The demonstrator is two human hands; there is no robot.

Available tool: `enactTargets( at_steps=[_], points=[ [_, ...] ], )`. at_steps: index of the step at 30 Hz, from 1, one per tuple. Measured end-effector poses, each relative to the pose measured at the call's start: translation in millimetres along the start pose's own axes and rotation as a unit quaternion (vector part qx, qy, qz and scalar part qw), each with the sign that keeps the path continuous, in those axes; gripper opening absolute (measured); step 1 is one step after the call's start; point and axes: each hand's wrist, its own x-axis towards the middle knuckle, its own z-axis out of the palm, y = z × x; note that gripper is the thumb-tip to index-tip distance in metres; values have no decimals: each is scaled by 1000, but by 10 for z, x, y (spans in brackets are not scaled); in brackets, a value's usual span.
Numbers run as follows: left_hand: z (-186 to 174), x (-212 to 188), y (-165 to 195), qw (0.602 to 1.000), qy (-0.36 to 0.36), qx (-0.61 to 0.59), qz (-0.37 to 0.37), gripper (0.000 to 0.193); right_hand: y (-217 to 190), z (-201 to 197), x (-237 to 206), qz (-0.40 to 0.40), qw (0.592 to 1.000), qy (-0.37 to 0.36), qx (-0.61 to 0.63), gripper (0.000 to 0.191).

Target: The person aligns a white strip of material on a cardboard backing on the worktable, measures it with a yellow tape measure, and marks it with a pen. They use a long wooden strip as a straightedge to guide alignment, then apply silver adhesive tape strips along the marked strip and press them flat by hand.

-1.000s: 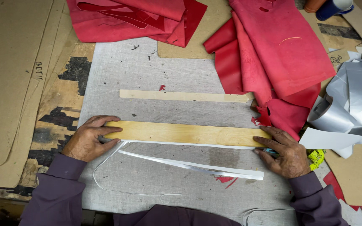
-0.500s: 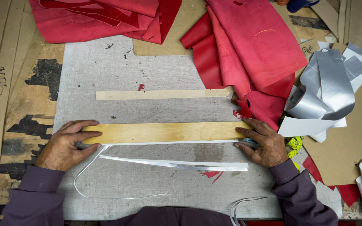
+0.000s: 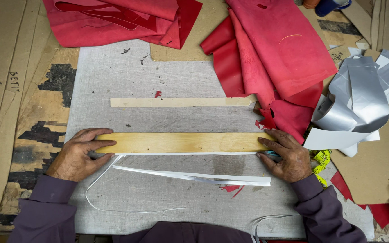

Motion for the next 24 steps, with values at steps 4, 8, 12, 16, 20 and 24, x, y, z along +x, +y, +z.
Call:
enactTargets(
  at_steps=[4, 8, 12, 16, 20, 24],
  points=[
    [-26, -2, -17, 999, 10, 9, 33, 33, -14, 12, 8, 1, 1000, 4, 7, 44],
    [-39, 10, -56, 999, 14, -3, 31, 32, -55, 39, 44, 4, 1000, 16, 16, 42],
    [-103, 9, -157, 999, 13, 10, 42, 31, -131, 94, 52, 20, 1000, 2, 6, 42],
    [-186, -20, -259, 999, 4, -12, 43, 31, -128, 238, 29, 9, 1000, 5, -7, 44],
    [-237, -25, -328, 999, -14, -16, 43, 32, 41, 422, -18, -25, 1000, 8, -2, 48],
    [-299, -50, -378, 999, -34, -34, 25, 28, 174, 661, -69, -16, 1000, 17, 12, 47]
  ],
)
